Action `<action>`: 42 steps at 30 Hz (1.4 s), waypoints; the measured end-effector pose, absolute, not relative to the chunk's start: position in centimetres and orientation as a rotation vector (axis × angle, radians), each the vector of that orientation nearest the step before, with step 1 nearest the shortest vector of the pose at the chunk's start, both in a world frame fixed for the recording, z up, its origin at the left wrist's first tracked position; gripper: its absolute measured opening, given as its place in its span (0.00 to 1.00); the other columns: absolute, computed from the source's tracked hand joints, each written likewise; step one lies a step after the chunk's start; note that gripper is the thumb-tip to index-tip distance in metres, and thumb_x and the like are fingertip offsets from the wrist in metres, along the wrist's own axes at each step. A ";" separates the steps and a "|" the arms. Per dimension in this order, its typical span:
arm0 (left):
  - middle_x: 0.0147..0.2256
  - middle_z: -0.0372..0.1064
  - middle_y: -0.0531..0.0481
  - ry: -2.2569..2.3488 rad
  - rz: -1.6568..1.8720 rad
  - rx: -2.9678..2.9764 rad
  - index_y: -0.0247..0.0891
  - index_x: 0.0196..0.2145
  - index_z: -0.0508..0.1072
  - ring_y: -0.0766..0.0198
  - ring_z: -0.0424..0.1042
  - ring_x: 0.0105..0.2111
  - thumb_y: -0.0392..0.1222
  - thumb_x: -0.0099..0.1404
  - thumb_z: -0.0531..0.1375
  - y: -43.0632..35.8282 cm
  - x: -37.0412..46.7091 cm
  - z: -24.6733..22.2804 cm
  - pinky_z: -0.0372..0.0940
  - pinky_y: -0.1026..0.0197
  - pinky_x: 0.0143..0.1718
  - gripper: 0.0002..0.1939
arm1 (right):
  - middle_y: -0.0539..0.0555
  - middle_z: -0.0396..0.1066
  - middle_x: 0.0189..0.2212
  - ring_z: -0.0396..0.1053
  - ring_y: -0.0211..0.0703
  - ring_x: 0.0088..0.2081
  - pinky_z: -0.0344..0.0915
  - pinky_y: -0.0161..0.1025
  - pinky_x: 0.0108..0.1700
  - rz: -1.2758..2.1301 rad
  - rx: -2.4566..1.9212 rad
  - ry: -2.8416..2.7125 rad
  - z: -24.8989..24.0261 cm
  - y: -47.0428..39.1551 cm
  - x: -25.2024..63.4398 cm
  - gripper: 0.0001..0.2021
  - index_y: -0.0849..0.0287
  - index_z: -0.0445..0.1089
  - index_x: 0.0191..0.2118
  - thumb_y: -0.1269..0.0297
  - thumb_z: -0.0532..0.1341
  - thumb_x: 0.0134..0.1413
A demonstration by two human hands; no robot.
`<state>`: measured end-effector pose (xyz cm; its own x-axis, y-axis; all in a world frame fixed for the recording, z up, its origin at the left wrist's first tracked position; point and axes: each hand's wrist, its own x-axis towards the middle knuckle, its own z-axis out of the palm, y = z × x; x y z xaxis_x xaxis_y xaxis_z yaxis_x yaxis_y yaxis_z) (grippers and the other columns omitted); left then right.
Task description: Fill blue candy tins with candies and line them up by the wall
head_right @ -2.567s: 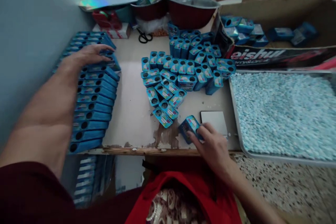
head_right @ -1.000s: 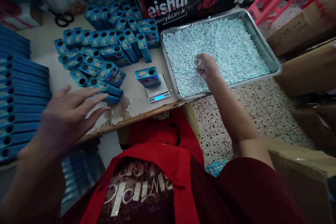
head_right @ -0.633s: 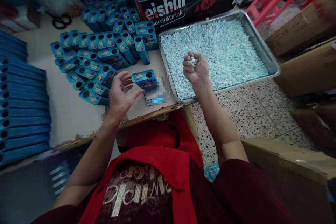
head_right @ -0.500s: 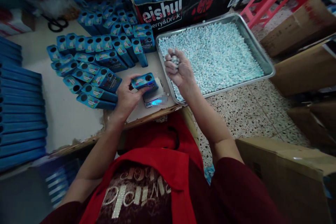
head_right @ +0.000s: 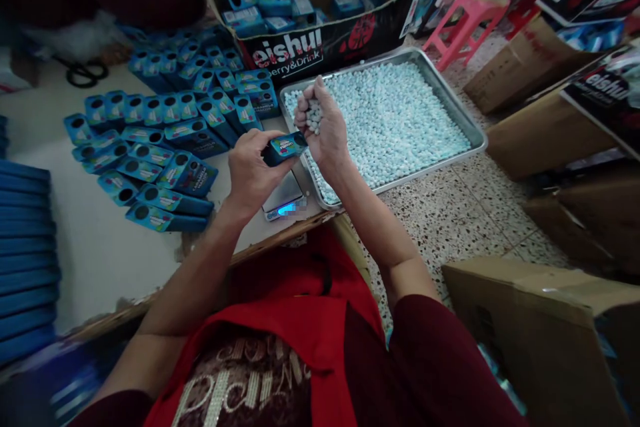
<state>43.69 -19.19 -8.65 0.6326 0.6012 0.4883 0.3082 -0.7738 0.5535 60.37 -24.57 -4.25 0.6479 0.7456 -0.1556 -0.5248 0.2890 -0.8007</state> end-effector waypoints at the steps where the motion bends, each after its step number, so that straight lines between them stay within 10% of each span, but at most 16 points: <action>1: 0.50 0.85 0.47 0.718 0.937 2.437 0.46 0.58 0.85 0.45 0.81 0.52 0.41 0.69 0.79 -19.3 44.1 -8.5 0.75 0.46 0.59 0.21 | 0.49 0.66 0.34 0.72 0.44 0.35 0.72 0.38 0.30 0.836 -0.946 -0.300 -4.5 -24.5 60.5 0.27 0.47 0.68 0.46 0.27 0.62 0.82; 15: 0.49 0.86 0.47 0.724 0.954 2.346 0.45 0.55 0.86 0.45 0.83 0.52 0.41 0.67 0.79 -19.9 45.8 -9.4 0.76 0.45 0.59 0.20 | 0.52 0.65 0.37 0.73 0.50 0.42 0.72 0.42 0.35 0.736 -1.059 -0.456 -5.5 -25.6 61.4 0.27 0.45 0.69 0.49 0.25 0.65 0.79; 21: 0.51 0.86 0.46 0.755 0.946 2.312 0.44 0.56 0.86 0.44 0.83 0.54 0.39 0.66 0.81 -19.7 45.6 -9.8 0.75 0.44 0.62 0.21 | 0.51 0.70 0.36 0.68 0.49 0.34 0.69 0.44 0.31 0.927 -1.137 -0.377 -4.7 -25.4 60.9 0.27 0.39 0.73 0.62 0.24 0.66 0.78; 25: 0.51 0.86 0.46 0.759 0.943 2.279 0.45 0.55 0.86 0.43 0.82 0.54 0.41 0.68 0.81 -19.5 45.7 -10.3 0.75 0.43 0.63 0.20 | 0.48 0.62 0.32 0.63 0.44 0.29 0.66 0.40 0.29 0.813 -1.103 -0.378 -6.1 -24.6 61.9 0.27 0.43 0.72 0.54 0.23 0.64 0.80; 36: 0.54 0.89 0.46 0.864 0.959 1.882 0.46 0.59 0.86 0.52 0.88 0.52 0.46 0.69 0.82 -20.4 38.0 -13.8 0.85 0.52 0.54 0.23 | 0.50 0.73 0.35 0.76 0.38 0.33 0.79 0.31 0.34 0.860 -1.001 0.278 -8.3 -26.8 67.1 0.09 0.51 0.70 0.45 0.74 0.64 0.76; 42: 0.57 0.88 0.45 0.844 0.926 1.718 0.45 0.61 0.85 0.50 0.90 0.53 0.50 0.66 0.85 -20.3 36.5 -16.2 0.86 0.49 0.59 0.29 | 0.47 0.71 0.28 0.59 0.29 0.23 0.55 0.22 0.21 1.174 -1.252 0.004 -8.1 -30.4 65.1 0.09 0.57 0.74 0.43 0.78 0.69 0.65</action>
<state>36.51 -20.31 -16.22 0.4695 0.8599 0.2003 0.1197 -0.2868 0.9505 65.13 -30.40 -8.12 0.4643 0.6749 -0.5735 -0.6785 -0.1452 -0.7201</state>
